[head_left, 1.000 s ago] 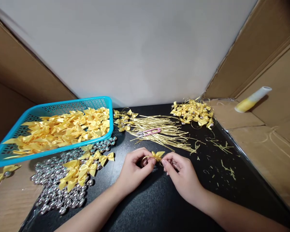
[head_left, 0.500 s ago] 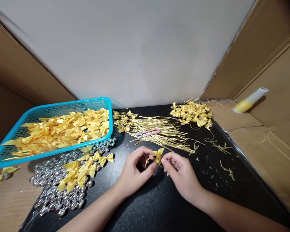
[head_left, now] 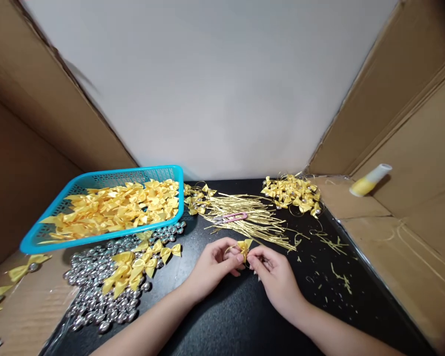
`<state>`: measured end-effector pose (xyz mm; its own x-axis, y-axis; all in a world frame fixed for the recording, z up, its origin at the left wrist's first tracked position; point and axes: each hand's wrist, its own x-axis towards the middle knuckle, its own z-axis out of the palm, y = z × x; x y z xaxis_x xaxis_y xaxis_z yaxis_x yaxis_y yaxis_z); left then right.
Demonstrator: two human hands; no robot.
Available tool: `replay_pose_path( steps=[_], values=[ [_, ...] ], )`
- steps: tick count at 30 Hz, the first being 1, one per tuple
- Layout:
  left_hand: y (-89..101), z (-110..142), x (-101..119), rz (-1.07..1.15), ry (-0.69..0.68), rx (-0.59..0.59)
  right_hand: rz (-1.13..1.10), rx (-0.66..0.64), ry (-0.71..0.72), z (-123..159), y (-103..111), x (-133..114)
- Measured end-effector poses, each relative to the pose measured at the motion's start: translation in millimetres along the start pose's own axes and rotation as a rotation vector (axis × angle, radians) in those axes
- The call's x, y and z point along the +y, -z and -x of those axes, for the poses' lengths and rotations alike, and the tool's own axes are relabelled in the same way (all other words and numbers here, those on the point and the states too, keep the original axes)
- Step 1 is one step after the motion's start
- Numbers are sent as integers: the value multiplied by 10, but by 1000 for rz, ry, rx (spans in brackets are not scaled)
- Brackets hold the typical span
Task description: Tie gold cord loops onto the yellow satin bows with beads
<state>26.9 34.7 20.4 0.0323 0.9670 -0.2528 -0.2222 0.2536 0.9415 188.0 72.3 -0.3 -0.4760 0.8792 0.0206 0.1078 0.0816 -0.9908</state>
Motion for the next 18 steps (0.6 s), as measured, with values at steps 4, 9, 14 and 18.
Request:
replay_pose_path(
  steps=[4, 9, 14, 18],
  values=[
    [2, 0, 7, 78, 54, -20, 55, 12, 99, 9, -3, 29],
    [-25, -11, 66, 166, 43, -52, 221, 78, 353, -40, 2, -59],
    [-125, -127, 535, 105, -121, 69, 319, 206, 580, -283, 123, -500],
    [-242, -185, 1059, -100, -493, 256, 388, 396, 826, -479, 245, -1014]
  ],
)
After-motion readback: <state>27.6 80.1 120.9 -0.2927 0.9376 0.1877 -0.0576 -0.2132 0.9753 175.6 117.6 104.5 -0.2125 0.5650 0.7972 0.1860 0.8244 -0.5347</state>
